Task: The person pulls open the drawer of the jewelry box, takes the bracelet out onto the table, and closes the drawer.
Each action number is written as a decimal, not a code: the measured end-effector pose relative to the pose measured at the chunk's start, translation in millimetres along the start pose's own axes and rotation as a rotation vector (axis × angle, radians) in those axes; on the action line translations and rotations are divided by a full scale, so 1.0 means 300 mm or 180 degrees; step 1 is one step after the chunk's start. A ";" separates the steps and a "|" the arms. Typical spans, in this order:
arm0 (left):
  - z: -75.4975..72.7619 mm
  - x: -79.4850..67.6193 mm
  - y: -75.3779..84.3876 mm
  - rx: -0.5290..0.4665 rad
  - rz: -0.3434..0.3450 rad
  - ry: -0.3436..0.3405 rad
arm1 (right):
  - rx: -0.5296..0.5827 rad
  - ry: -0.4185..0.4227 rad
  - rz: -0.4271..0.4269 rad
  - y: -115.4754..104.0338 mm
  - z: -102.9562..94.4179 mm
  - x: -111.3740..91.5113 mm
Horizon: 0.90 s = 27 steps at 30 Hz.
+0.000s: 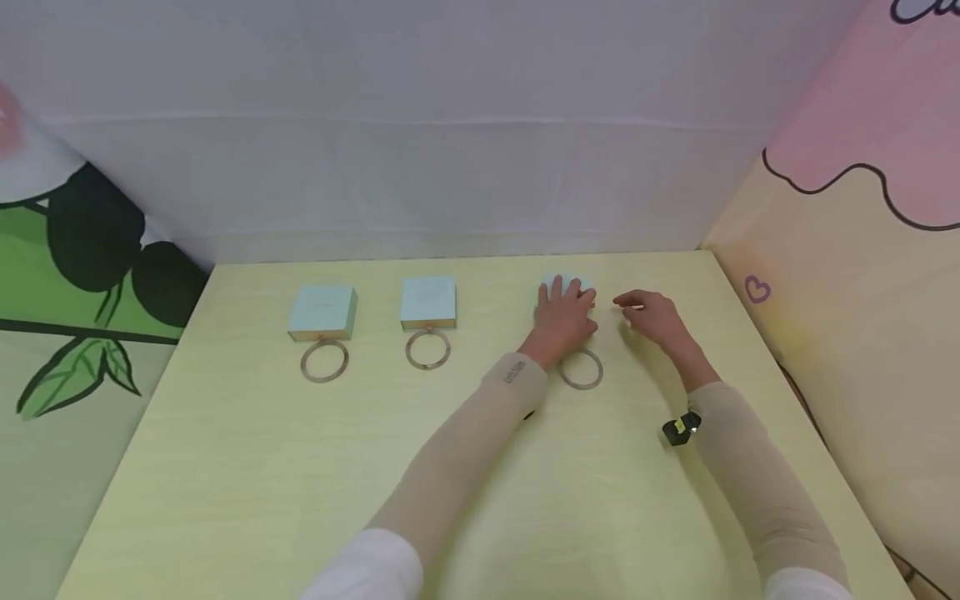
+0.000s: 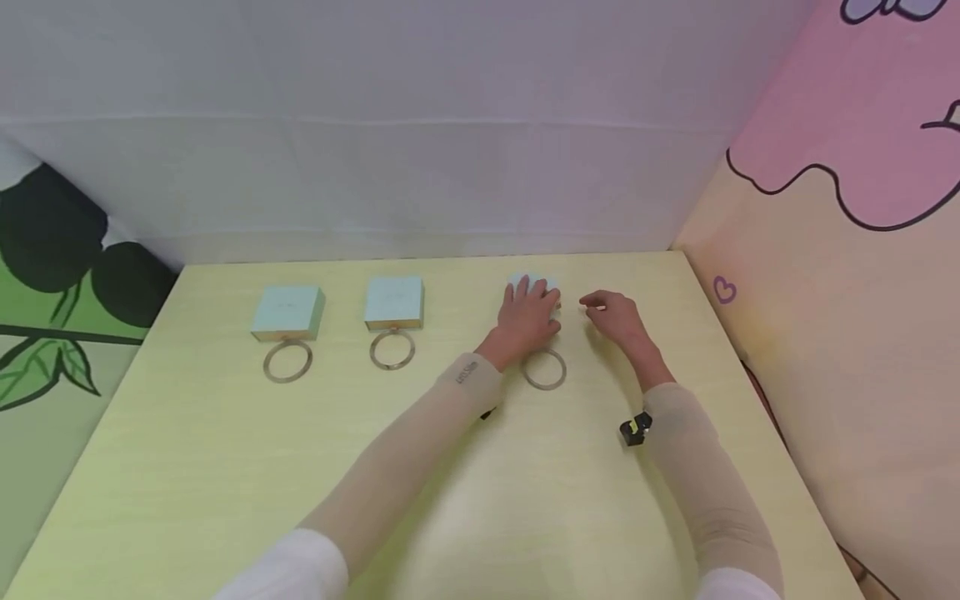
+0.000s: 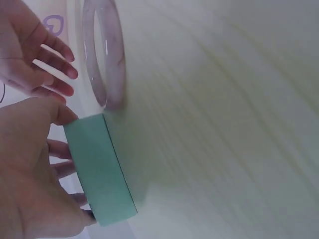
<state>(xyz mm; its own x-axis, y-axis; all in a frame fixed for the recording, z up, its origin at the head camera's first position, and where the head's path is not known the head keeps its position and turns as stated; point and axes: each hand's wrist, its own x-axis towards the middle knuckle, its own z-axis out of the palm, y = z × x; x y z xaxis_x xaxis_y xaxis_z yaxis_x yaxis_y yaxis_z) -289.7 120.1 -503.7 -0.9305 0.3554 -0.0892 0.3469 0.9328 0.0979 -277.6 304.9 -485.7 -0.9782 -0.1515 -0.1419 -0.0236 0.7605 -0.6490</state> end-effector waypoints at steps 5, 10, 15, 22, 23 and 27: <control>-0.006 -0.019 -0.038 -0.0023 0.0365 0.0062 | 0.0034 0.0017 0.0012 -0.008 0.001 -0.008; 0.002 -0.038 -0.075 0.0053 0.0945 0.0161 | 0.0103 -0.0043 0.0042 -0.008 0.001 -0.012; 0.011 -0.046 -0.084 -0.0091 0.1128 0.0062 | 0.0113 0.0024 0.0026 0.004 -0.005 -0.013; 0.023 -0.037 -0.076 -0.0261 0.0940 0.0074 | 0.0229 0.0012 0.0035 0.006 -0.001 -0.019; 0.022 -0.036 -0.078 -0.0237 0.0932 0.0124 | 0.0241 0.0019 0.0040 0.006 0.000 -0.019; 0.017 -0.029 -0.097 -0.0073 0.0912 0.0345 | 0.0296 0.0037 0.0045 0.006 0.006 -0.016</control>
<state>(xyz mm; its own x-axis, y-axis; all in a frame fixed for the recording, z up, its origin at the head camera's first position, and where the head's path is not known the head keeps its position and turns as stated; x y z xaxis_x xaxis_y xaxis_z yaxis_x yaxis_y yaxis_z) -291.0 90.1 -510.8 -0.8027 0.5942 0.0515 0.5954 0.7934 0.1262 -272.7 305.8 -487.6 -0.9807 -0.1333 -0.1431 0.0089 0.7004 -0.7137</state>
